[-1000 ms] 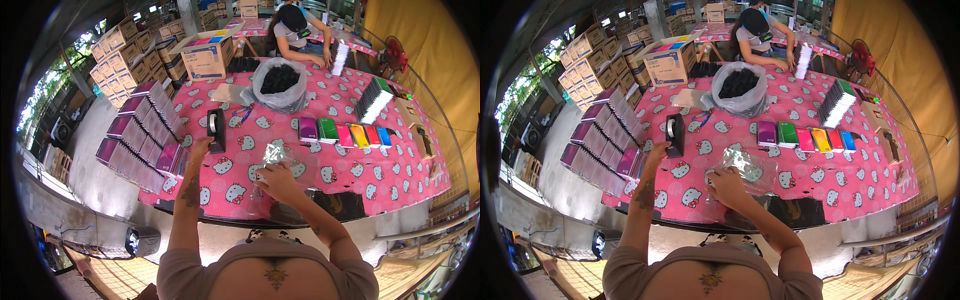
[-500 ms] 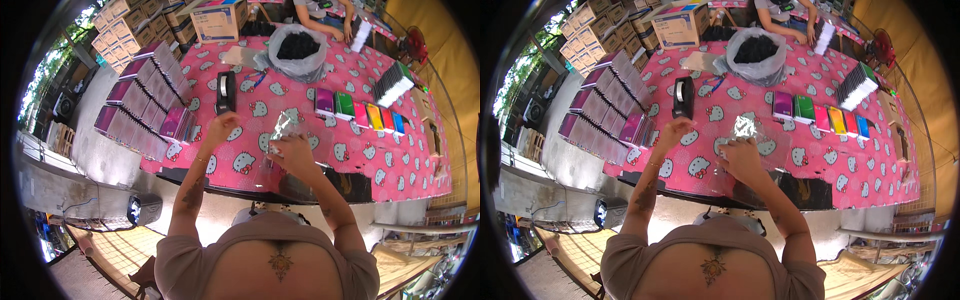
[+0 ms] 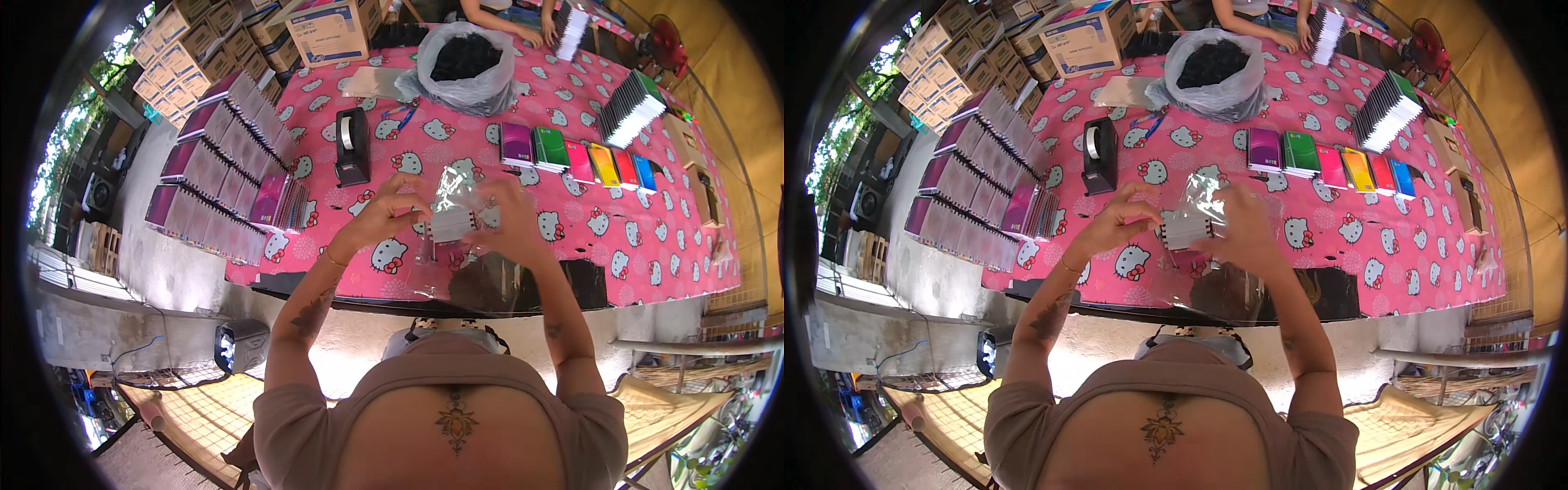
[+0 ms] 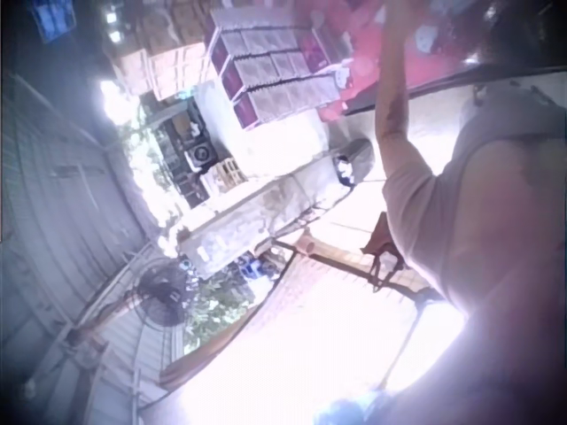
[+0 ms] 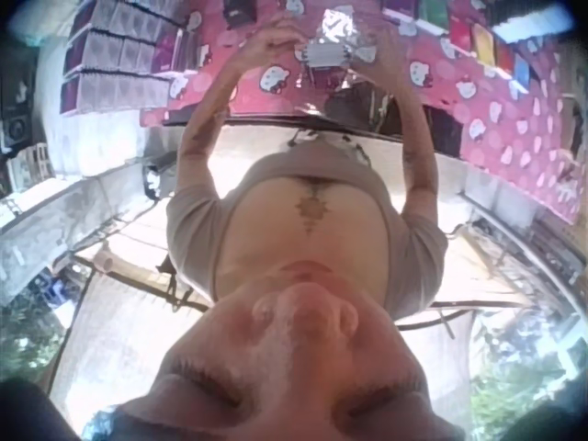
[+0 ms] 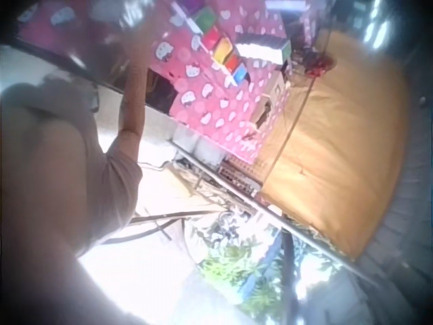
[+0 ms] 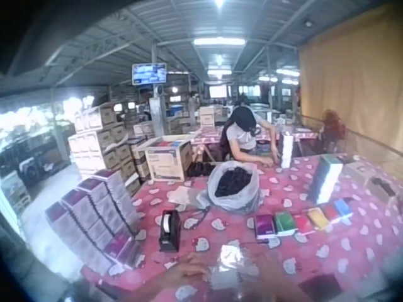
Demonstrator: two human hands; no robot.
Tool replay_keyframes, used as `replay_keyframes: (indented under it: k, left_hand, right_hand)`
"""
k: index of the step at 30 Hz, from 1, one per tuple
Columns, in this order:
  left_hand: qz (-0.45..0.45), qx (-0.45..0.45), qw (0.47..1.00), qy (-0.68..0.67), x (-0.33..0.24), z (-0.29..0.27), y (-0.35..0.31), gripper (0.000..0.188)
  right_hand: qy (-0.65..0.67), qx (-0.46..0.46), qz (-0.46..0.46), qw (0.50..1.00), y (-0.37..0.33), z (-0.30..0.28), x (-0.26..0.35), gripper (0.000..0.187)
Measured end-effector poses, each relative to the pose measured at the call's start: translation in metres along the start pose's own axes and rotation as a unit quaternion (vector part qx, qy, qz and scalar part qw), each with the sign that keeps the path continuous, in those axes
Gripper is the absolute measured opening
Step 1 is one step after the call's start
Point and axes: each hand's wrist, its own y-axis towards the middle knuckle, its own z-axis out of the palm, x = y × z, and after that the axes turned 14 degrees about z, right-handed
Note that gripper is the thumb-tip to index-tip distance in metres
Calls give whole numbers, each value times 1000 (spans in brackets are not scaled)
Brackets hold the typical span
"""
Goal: The person organizes colored notepads by color, stacks them, and then places an individual notepad into a clear plastic bag, sealing it with tape.
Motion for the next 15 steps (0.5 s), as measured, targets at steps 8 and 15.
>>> replay_keyframes:
  k: [8, 15]
  left_hand:
    - [77, 25, 989, 126, 15, 48, 41, 14]
    - [-131, -201, 970, -27, 22, 86, 32, 62]
  right_hand:
    - [-59, 148, -140, 977, -18, 40, -58, 55]
    - [302, 174, -8, 937, -17, 60, -77, 44]
